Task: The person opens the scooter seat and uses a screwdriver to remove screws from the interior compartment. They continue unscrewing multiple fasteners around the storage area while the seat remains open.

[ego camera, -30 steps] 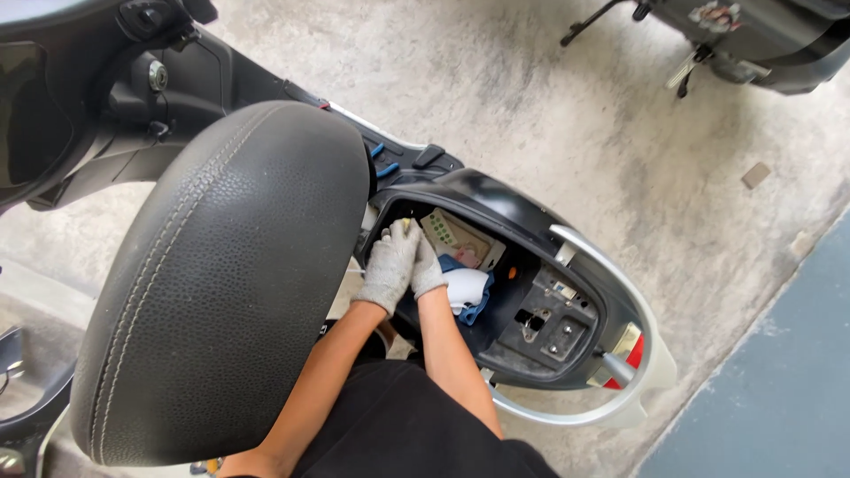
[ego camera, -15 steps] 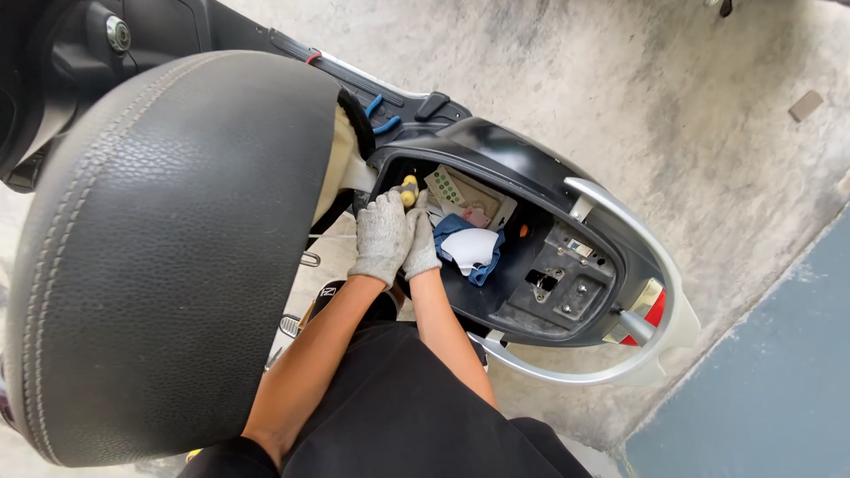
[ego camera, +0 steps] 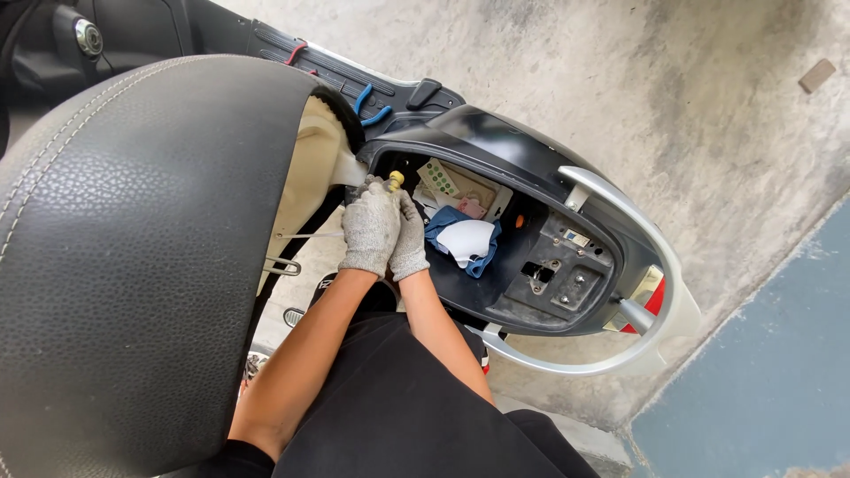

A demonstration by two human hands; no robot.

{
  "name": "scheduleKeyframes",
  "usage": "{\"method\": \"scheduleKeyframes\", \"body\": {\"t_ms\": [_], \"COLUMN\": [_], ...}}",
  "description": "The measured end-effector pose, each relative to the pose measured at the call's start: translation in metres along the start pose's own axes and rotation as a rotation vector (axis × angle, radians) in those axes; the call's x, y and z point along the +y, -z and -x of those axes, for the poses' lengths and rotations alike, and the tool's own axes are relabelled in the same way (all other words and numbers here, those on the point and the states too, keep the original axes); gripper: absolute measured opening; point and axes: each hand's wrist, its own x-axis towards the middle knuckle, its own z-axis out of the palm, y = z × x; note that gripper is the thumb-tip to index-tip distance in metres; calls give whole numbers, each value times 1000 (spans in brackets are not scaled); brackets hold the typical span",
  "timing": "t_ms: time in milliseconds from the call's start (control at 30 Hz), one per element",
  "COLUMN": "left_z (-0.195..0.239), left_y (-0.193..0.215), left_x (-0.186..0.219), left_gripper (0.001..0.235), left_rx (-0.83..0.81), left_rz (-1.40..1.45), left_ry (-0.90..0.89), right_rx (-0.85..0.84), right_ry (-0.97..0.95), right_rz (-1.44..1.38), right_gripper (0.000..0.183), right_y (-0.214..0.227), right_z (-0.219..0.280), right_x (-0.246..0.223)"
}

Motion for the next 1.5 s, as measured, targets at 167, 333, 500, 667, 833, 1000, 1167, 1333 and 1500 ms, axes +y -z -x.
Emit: {"method": "scheduleKeyframes", "body": {"t_ms": [167, 333, 500, 667, 833, 1000, 1167, 1333, 1500], "left_z": [-10, -1, 8, -8, -7, -3, 15, 7, -3], "left_y": [21, 61, 25, -10, 25, 60, 35, 15, 56], "left_x": [4, 17, -7, -19, -5, 10, 0, -4, 15], "left_gripper": [48, 42, 34, 36, 45, 39, 40, 31, 45], "left_rx": [-123, -14, -52, -49, -154, -238, 49, 76, -184], "left_rz": [-122, -27, -65, -99, -139, -90, 54, 147, -26], "left_ry": [129, -51, -263, -6, 97, 119, -295, -164, 217], "right_rx": [-30, -117, -435, -157, -215, -66, -367, -30, -28], "right_ry": [183, 17, -52, -79, 13, 106, -17, 68, 145], "right_rz": [-10, -145, -97, -130, -147, -76, -121, 154, 99], "right_gripper": [37, 51, 64, 64, 48, 35, 56, 60, 38], "right_y": [23, 27, 28, 3, 12, 22, 39, 18, -3], "right_z": [-8, -22, -31, -12, -11, -19, -39, -18, -1], "right_x": [11, 5, 6, 6, 10, 7, 2, -2, -2]}}
